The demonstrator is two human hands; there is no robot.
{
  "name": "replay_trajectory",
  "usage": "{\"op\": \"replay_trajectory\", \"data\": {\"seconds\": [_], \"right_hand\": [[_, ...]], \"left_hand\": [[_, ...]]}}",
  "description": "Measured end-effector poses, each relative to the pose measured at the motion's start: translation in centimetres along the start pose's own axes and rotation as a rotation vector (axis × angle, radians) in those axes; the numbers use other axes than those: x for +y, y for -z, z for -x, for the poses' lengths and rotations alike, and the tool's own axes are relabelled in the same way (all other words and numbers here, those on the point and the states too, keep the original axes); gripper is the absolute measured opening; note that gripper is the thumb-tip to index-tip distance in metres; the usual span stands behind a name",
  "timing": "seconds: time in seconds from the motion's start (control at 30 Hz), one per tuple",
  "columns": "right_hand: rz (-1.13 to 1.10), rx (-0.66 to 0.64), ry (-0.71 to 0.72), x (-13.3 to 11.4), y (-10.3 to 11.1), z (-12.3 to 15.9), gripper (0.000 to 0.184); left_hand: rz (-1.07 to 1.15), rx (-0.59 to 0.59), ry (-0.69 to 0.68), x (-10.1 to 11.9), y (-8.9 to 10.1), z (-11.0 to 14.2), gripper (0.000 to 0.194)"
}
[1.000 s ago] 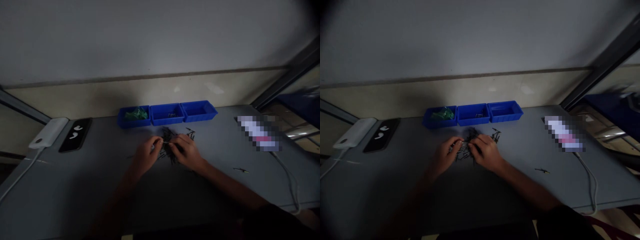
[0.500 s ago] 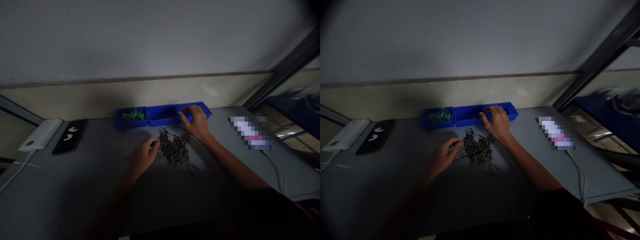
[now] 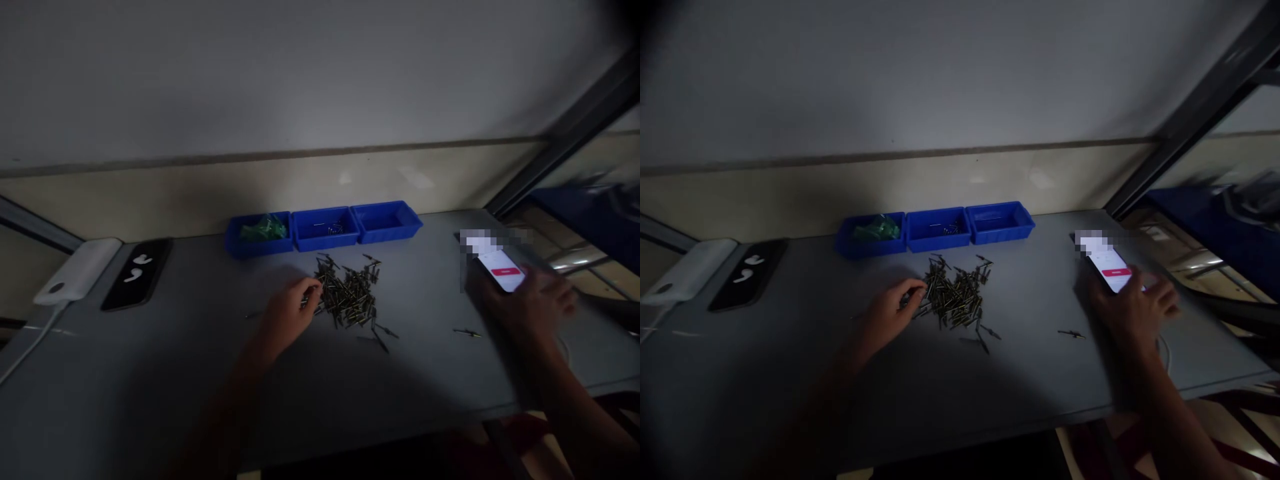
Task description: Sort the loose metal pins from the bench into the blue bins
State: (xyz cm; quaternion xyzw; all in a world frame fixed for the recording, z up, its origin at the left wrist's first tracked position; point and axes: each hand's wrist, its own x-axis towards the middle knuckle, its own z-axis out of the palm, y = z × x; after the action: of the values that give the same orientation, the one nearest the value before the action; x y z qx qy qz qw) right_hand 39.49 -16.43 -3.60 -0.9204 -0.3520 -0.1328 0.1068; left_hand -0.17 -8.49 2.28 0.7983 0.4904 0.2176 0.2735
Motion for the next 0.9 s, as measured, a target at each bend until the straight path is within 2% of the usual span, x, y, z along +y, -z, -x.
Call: {"op": "replay_trajectory", "data": {"seconds": [0.3, 0.53, 0.9], "right_hand": [[-0.044, -0.067, 0.008, 0.3, -0.7, -0.7, 0.062], [-0.016, -0.105, 0.016, 0.4, -0.5, -0.7, 0.067], [-0.116, -0.049, 0.036, 0.7, -0.8, -0.7, 0.060]], "left_hand": [[-0.010, 0.040, -0.028, -0.2, 0.2, 0.0, 0.021], [-0.005, 0.029, -0.021, 0.0, 0.2, 0.0, 0.019], [-0.016, 0.011, -0.025, -0.1, 0.2, -0.1, 0.020]]}}
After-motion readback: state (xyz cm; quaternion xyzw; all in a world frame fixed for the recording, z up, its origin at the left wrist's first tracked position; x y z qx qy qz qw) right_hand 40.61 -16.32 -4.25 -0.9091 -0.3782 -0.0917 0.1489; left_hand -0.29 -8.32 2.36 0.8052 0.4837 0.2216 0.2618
